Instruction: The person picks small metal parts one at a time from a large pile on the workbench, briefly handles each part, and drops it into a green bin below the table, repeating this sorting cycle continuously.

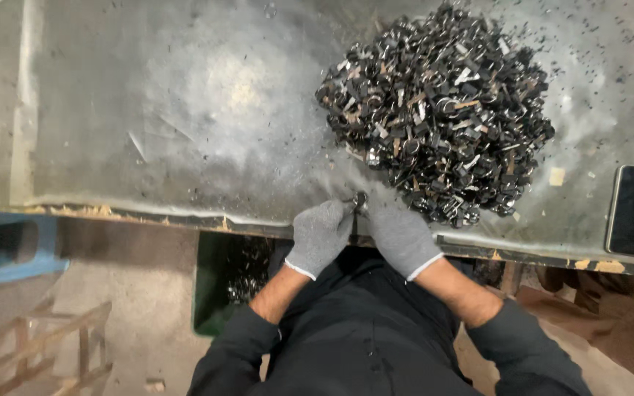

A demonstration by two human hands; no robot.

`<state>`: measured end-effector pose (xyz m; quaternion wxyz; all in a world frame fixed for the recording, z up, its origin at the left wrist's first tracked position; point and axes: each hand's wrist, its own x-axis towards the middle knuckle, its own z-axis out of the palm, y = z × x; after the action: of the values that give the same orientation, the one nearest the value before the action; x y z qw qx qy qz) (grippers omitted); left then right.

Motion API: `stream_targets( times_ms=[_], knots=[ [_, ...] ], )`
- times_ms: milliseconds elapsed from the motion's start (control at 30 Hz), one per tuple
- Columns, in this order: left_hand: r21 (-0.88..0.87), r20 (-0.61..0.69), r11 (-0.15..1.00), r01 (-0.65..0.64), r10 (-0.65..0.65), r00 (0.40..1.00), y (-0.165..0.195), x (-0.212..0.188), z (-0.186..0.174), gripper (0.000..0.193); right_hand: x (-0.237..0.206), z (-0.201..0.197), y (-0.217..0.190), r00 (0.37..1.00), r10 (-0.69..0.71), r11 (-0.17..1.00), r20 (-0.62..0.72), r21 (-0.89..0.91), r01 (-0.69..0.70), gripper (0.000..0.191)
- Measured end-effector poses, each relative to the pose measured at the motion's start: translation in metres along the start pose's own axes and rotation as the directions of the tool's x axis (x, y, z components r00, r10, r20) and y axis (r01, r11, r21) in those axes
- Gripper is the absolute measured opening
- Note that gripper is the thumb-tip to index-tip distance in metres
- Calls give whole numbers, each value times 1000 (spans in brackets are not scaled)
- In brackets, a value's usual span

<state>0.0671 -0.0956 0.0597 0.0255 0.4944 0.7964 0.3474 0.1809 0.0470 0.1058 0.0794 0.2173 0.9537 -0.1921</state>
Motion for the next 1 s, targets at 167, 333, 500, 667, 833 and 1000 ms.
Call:
stream_targets(
  times_ms=[167, 333, 500, 667, 833, 1000],
  knots=[
    [39, 23, 999, -16, 15, 1000, 7, 17, -25, 15, -10, 17, -4, 944, -98, 995, -315, -28, 94, 42],
    [535, 533, 839, 101, -428, 730, 8, 37, -107, 18, -26, 10, 7, 999, 36, 993, 13, 116, -37, 31],
    [178, 492, 977, 122, -195, 849, 25, 75, -78, 22, -24, 12, -3, 999, 14, 1000, -32, -5, -14, 31],
    [69, -88, 996, -60, 66, 994, 17, 88, 28, 16, -21, 4, -6, 992, 124, 980, -6, 156, -122, 61],
    [249, -50, 942, -227, 246, 968, 2, 42, 40, 25, -31, -2, 3, 991, 101, 951, -89, 302, -70, 64],
    [210, 92, 970, -120, 102, 991, 5, 25, 17, 43, -28, 10, 6, 990, 66, 956, -128, 292, -26, 77]
  ],
)
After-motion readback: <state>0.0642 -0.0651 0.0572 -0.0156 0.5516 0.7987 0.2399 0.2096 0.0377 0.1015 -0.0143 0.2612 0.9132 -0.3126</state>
